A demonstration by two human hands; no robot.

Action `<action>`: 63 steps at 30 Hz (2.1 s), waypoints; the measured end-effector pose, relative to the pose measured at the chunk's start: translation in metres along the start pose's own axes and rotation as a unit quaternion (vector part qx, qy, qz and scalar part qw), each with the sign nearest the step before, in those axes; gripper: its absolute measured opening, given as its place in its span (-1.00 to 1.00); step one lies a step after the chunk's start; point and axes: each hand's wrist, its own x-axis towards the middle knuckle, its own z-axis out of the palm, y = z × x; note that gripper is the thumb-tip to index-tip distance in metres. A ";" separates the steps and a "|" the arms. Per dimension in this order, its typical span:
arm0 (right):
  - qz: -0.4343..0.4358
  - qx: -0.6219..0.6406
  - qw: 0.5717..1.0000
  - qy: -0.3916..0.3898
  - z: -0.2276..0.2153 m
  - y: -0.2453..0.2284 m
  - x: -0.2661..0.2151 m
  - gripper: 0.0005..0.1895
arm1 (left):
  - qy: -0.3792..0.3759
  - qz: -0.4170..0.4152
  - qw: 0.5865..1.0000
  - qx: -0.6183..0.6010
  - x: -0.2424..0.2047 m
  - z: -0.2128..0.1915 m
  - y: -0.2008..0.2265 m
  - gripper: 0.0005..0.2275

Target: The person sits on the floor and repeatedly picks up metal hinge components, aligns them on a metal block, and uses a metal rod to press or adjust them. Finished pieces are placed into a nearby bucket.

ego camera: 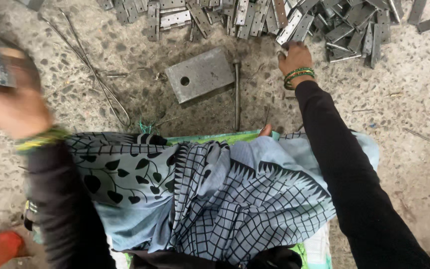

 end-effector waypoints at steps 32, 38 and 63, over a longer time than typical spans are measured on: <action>-0.229 -0.126 0.965 0.000 0.007 -0.085 0.078 -0.30 | -0.255 -0.466 0.576 -0.621 -0.167 0.226 0.114 -0.74; -0.134 -0.185 0.962 -0.151 0.022 -0.054 0.050 -0.31 | -0.319 -0.475 0.506 -0.646 -0.190 0.248 0.117 -0.75; -0.154 0.111 0.979 -0.080 -0.015 -0.198 -0.100 -0.46 | -0.360 -0.413 0.700 -0.458 -0.208 0.271 0.115 -0.54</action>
